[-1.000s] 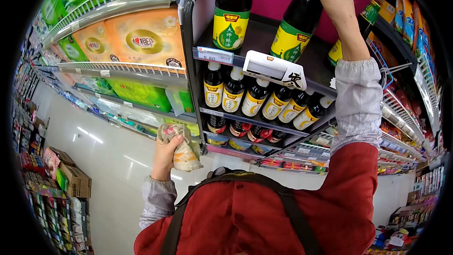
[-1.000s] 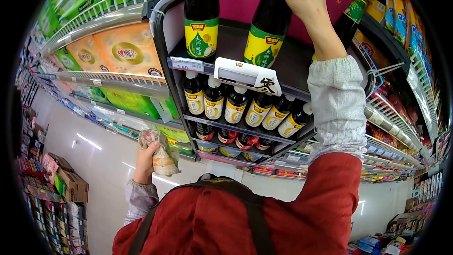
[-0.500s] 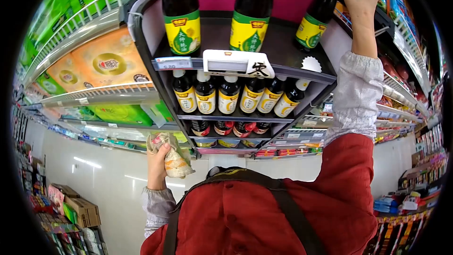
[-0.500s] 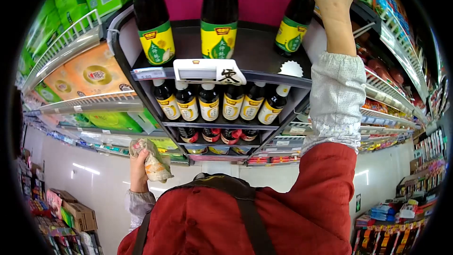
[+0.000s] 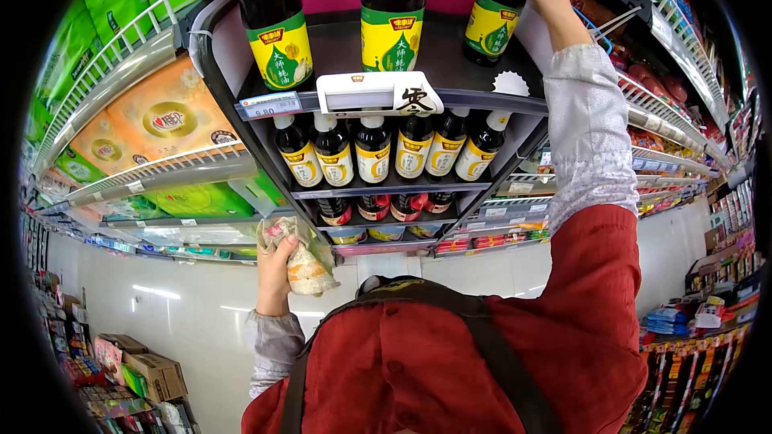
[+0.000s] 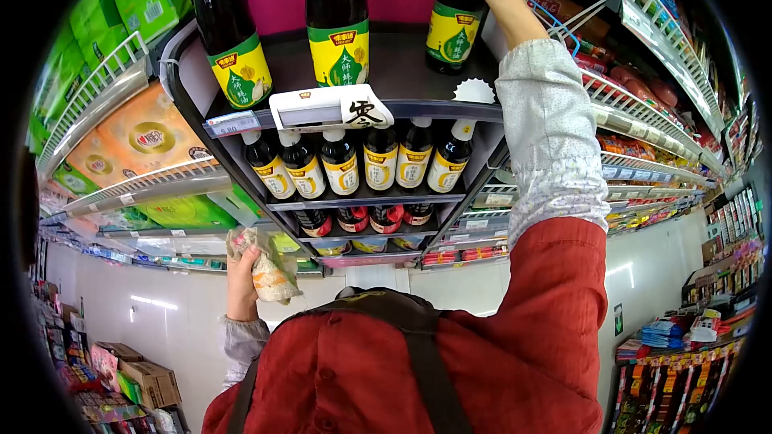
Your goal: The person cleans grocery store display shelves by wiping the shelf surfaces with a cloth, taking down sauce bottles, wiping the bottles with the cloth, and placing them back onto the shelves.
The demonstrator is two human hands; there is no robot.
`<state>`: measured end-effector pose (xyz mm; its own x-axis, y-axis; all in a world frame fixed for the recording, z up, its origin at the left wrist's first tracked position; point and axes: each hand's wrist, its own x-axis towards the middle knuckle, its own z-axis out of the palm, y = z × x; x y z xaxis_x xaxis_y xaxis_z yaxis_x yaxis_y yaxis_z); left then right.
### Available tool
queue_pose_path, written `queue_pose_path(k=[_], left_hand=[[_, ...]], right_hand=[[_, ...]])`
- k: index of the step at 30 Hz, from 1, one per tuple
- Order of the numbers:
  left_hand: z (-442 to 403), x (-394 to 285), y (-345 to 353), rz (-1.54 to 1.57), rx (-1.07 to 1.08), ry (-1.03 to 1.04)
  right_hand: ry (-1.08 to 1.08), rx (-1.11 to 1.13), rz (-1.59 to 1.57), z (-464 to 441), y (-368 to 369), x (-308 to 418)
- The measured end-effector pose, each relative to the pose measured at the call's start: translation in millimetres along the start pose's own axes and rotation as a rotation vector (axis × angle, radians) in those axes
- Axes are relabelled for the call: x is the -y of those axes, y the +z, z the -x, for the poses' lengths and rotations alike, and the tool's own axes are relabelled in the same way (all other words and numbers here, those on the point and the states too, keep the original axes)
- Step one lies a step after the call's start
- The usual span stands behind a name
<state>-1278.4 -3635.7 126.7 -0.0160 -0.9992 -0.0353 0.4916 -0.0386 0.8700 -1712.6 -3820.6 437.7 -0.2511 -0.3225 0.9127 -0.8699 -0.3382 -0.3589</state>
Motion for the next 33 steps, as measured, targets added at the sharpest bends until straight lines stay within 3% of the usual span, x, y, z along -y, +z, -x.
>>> queue_pose_path(k=[3,4,8,13,19,21,23,25,27,28,30,32,33], left_hand=[[5,-2,-5,-0.039,-0.054,0.000],[7,-2,-7,-0.045,-0.061,-0.008],[11,3,-15,-0.035,-0.066,0.018],[16,3,0,-0.065,-0.043,-0.026],[12,6,42,-0.061,0.034,-0.039],[12,10,54,-0.057,0.047,-0.071],[9,15,64,-0.052,0.076,-0.090],[6,22,73,-0.038,0.155,-0.108],[4,24,88,-0.034,0.158,-0.110],[3,25,95,-0.048,0.173,-0.100],[5,21,116,-0.077,0.196,-0.084],[1,24,132,-0.103,0.235,-0.042],[-1,26,140,-0.131,0.277,-0.003]], right_hand=[[0.147,0.191,-0.116,7,-18,40],[0.028,0.152,-0.099,9,-17,38],[-0.094,0.149,-0.209,22,-25,48],[-0.059,0.172,-0.163,30,-41,59],[0.030,0.243,-0.332,29,-44,54],[0.031,0.242,-0.227,26,-49,50],[-0.008,0.321,-0.295,24,-51,46],[0.086,0.398,-0.365,24,-59,29],[-0.393,0.295,-0.068,25,-62,-5],[-0.009,0.202,-0.511,47,-90,31],[-0.142,0.139,-0.533,81,-115,33],[0.105,0.444,-0.679,138,-139,45],[0.087,0.634,-0.611,166,-146,45]])
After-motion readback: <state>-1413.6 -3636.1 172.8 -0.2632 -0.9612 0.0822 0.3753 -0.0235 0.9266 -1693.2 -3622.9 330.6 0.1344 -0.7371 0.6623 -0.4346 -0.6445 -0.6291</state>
